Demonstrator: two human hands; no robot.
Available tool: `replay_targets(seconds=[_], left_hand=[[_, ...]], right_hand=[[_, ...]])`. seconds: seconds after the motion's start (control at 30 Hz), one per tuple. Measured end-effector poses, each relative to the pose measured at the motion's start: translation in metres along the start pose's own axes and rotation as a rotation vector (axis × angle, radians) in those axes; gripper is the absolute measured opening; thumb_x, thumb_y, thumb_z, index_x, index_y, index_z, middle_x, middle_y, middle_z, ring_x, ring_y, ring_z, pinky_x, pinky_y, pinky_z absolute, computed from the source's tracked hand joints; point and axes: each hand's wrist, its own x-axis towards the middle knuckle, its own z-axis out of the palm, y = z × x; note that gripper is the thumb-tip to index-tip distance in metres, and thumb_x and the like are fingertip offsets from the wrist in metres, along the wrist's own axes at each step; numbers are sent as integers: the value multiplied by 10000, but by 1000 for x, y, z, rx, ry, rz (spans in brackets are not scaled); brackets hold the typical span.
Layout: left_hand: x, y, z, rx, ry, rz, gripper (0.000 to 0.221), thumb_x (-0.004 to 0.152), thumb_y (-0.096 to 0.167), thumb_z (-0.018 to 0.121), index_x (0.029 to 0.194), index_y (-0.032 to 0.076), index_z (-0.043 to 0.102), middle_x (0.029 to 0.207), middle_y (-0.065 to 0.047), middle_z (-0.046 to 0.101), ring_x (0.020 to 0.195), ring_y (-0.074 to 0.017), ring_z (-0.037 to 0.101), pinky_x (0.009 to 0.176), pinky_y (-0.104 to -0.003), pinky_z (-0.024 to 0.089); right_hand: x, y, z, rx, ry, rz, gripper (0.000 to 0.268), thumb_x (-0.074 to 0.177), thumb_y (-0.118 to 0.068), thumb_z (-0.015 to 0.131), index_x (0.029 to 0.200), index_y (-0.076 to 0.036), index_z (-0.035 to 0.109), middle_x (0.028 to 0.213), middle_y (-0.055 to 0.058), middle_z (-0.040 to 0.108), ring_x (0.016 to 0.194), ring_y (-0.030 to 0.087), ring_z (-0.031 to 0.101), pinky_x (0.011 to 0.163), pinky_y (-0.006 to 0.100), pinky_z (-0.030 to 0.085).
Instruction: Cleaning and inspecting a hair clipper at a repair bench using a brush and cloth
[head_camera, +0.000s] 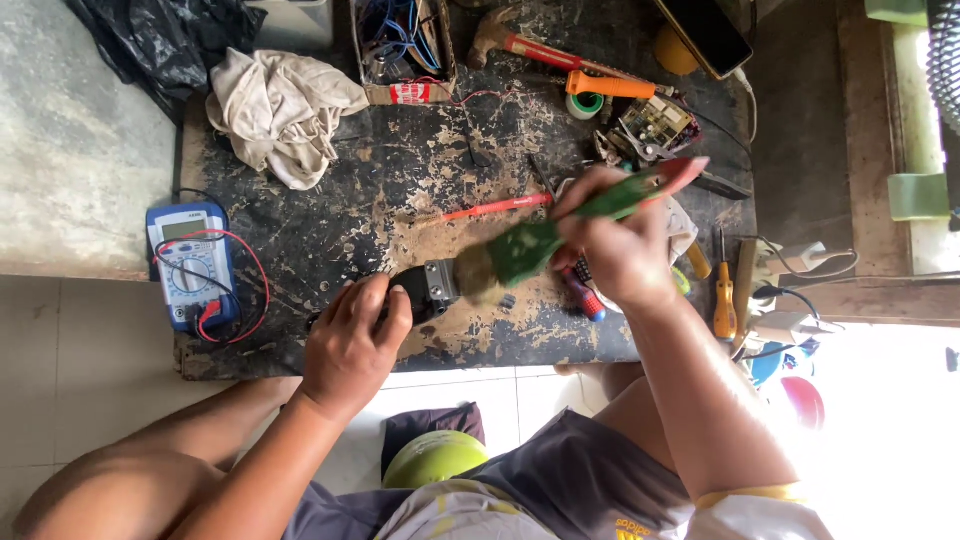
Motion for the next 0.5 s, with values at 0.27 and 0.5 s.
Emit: replay_targets(seconds=[0.27,0.5], left_hand=[[-4,-5,0,42,0,-9,300,935,133,646,1218,95,558,1131,-141,592,994,-284,710,862,-443,608],[0,-8,-7,34,-64,-22,339,898,111,687,1210,105,553,1112,-127,583,954,-274,715,805,-441,626]], right_hand=[[4,-9,10,-129,-71,-77,135,778,26,661,890,99,639,622,191,605,475,239,665,426,307,586],[2,-7,8,-246,-176,-97,124,779,4,656,881,73,670,642,187,634,486,219,640,431,300,567]])
